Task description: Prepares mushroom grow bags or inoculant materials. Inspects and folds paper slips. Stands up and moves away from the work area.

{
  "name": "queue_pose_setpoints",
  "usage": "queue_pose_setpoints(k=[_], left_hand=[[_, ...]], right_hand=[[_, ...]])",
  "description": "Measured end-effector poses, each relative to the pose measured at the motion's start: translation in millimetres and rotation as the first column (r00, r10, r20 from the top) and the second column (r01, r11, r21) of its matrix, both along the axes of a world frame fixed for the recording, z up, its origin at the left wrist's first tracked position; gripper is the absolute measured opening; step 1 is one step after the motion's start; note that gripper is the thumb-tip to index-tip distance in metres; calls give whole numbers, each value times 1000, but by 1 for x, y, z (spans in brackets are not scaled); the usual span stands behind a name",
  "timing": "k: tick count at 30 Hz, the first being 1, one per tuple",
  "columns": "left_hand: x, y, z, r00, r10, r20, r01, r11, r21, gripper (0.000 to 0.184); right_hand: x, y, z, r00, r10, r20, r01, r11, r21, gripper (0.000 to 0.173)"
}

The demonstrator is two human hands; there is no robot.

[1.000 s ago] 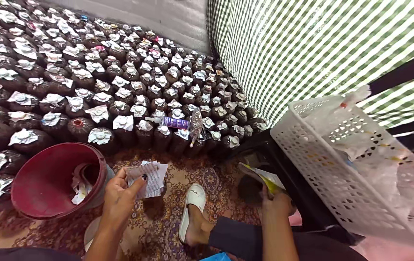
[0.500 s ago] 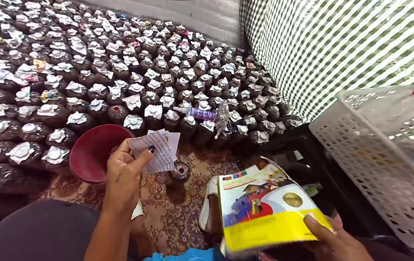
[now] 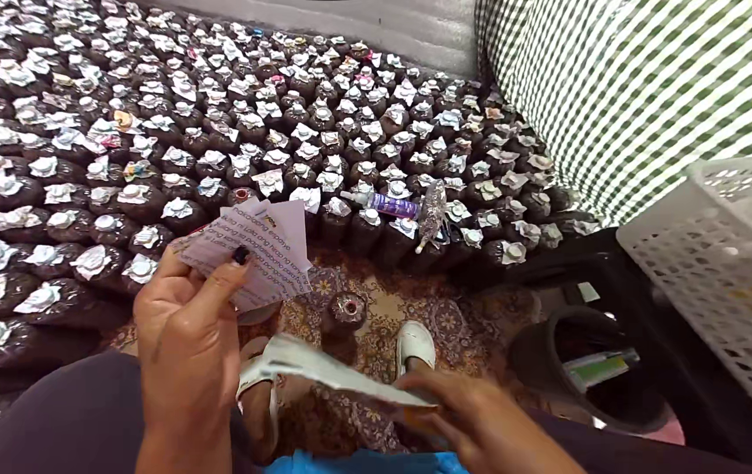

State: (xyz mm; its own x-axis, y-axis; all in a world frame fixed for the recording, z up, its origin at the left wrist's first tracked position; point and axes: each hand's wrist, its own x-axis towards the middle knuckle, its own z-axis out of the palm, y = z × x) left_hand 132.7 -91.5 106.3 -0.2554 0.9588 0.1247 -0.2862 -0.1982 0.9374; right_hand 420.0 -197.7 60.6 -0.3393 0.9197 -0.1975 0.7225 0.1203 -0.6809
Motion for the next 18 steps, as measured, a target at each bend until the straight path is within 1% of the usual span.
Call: queue_pose_setpoints(k=[2,3,5,6,9,11,13,14,18], left_hand=[[-1,-4,7,1000,21,23,-21,1000,13,25],[0,-7,9,999,29,26,-29,999,25,25],[2,-11,11,999,37,11,-37,997,61,25],[2,-11,10,999,45,-5,-44,996,82,26],[2,-7,3,995,83,-50,-78,992,99,26],[1,-4,-2,996,79,-48,-77,996,51,26],[1,-1,-6,998,58,-35,-58,998,16,28],[2,0,-8,998,53,-31,-53,999,8,28],[5,4,-12,998,62,-26,-62,998,-10,25]], right_hand=[[-17,5,-28,997,71,24,-67,989,-130,29],[-21,10,-43,993,107,40,-95,967,-235,29],[-27,22,-72,982,174,72,-123,884,-452,32],[-29,27,-89,977,196,82,-126,847,-516,32],[-29,34,-130,973,205,102,-102,786,-610,32],[-21,40,-143,960,198,199,-22,759,-651,35],[-20,48,-154,888,260,379,84,720,-689,41],[-24,51,-162,847,299,438,120,696,-708,44],[-61,45,-211,695,455,557,186,634,-750,57]])
